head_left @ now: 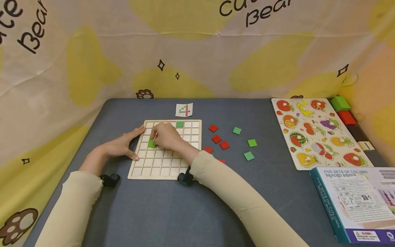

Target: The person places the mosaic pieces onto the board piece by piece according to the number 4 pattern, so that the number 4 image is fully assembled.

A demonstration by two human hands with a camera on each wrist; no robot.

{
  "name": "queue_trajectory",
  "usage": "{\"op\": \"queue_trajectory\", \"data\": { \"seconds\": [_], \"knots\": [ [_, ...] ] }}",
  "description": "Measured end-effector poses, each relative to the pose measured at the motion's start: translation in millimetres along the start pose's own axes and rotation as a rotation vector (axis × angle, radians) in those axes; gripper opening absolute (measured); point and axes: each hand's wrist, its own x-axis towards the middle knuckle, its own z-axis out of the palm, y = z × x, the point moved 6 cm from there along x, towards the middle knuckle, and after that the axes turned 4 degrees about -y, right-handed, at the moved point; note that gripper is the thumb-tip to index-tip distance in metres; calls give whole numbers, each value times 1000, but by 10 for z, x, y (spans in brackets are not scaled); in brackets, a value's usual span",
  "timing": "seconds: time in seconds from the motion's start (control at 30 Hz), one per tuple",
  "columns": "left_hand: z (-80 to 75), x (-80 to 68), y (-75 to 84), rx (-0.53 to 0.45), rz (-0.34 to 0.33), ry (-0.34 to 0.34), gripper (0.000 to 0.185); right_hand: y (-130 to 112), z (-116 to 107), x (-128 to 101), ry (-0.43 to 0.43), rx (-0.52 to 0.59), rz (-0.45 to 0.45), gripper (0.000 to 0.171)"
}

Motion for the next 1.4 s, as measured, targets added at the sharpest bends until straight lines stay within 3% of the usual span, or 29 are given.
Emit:
{"op": "queue_trajectory", "data": {
  "seconds": [0.37,0.5,0.63,0.77,0.97,1.17,1.4],
  "knots": [
    [4,7,7,-5,21,2,122,-60,66,-48,-32,-177,-20,13],
    [7,14,-32,15,11,9,123,-45,50,-65,-55,-174,-21,17],
    [21,32,-41,18,15,4,123,80,-107,-113,-90,-129,-17,22],
    [24,34,-43,13,17,2,124,426,-453,-200,-85,-70,4,22],
    [10,-4,-46,15,10,7,124,1282,-1091,-456,-44,-36,112,23],
    [15,-17,-35,9,8,4,125,1931,-1453,-829,-181,45,178,26],
    [12,8,-32,12,12,5,125,2248,-1582,-1084,-342,249,187,39]
  ]
}}
